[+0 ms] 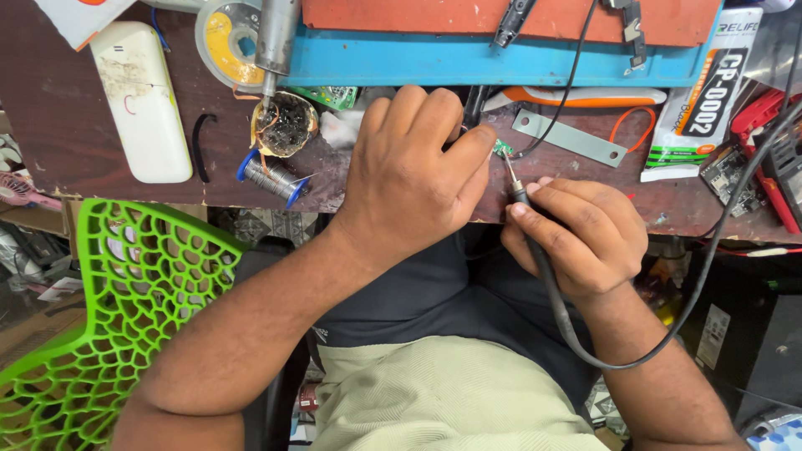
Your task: The person uses a soldering iron to apply solder to a small green circuit board. They then wipe the board with a cloth and handle a tube of flux paste before continuing to solder and wipe the board.
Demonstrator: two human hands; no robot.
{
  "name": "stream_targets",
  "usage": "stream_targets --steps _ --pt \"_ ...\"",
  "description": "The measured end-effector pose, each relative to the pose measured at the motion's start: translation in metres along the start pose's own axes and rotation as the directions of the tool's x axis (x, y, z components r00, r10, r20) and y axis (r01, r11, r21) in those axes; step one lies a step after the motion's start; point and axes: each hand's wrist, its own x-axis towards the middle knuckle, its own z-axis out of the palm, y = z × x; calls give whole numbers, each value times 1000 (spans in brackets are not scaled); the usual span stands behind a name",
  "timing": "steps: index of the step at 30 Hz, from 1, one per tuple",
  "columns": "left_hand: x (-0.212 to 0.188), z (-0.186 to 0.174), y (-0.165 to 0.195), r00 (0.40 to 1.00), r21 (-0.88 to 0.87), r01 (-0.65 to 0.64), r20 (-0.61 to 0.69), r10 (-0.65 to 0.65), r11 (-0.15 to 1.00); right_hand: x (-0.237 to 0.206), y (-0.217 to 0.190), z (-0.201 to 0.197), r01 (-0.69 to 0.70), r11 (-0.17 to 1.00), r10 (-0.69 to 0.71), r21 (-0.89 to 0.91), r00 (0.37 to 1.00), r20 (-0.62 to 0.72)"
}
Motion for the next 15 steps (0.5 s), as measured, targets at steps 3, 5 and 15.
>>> stream_targets --steps 3,5,15 --pt "-1 0 0 1000 -4 3 4 -2 1000 0 0 -1 -6 1000 6 9 1000 4" --pt "-1 1 -1 1000 0 2 1 -2 1000 -1 -1 -1 -19 1000 19 7 1000 19" --pt "-3 2 -2 1000 -4 13 1 -13 1000 -5 1 1 -14 1000 14 13 1000 16"
